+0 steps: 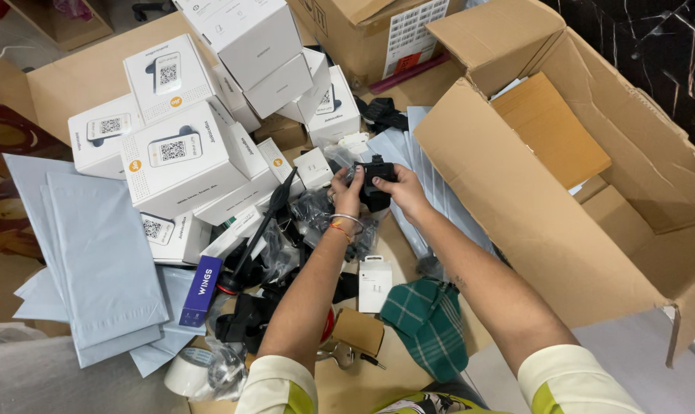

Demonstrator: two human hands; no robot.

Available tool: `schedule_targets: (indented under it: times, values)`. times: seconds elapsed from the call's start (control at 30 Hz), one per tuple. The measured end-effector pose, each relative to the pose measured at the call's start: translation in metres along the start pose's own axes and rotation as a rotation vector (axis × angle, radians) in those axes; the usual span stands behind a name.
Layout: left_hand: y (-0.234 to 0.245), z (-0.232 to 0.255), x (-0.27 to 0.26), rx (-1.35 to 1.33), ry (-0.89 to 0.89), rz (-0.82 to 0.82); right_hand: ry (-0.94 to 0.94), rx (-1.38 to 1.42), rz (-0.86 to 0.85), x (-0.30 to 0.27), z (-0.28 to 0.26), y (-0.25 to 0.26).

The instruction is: The person sorts through a pile of electronic accessories and packaging materials on the floor. They pick up items such as black straps, white boxes, and green cloths, then place them into a large cardboard box. The person also handles light blue padded envelopes and small plastic-wrapped components during the process.

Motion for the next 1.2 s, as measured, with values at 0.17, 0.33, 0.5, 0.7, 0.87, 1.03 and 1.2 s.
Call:
schedule_targets:
  times: [0.17,0.33,0.5,0.7,0.87,1.03,1.2]
  values:
    - [-0.005,0.023,-0.012,-0.47,0.101,-0.212,-0.115,0.224,-0.077,-0.002,-0.012,-0.001]
    - [-0.015,0.069,-0.063,-0.808,0.441,-0.613,-0.119,0.451,-0.176,-0.009,-0.037,-0.013]
    - [-0.021,0.073,-0.081,-0.816,0.575,-0.708,-0.109,0.423,-0.079,0.001,-0.028,0.0]
    - [-0.031,0.045,-0.072,-0.793,0.598,-0.738,-0.041,0.19,0.125,0.024,0.008,0.034]
    - [-0.043,0.026,-0.065,-0.771,0.625,-0.714,0.165,-0.12,0.309,0.023,-0.003,0.054]
    - [-0.058,0.005,-0.05,-0.882,0.618,-0.721,0.473,-0.565,0.282,-0.012,-0.053,0.034]
    - [-0.063,-0.023,-0.028,-0.903,0.56,-0.653,0.591,-0.875,0.124,-0.032,-0.071,0.007]
Point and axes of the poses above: each hand's wrist, its own x-axis towards the middle knuckle, its own y-axis out of the back of the hand, z = x × y, the point moved 8 cm from there along x, towards the middle knuckle, and after that the axes turned 2 degrees about -x, right-handed, at the moved point
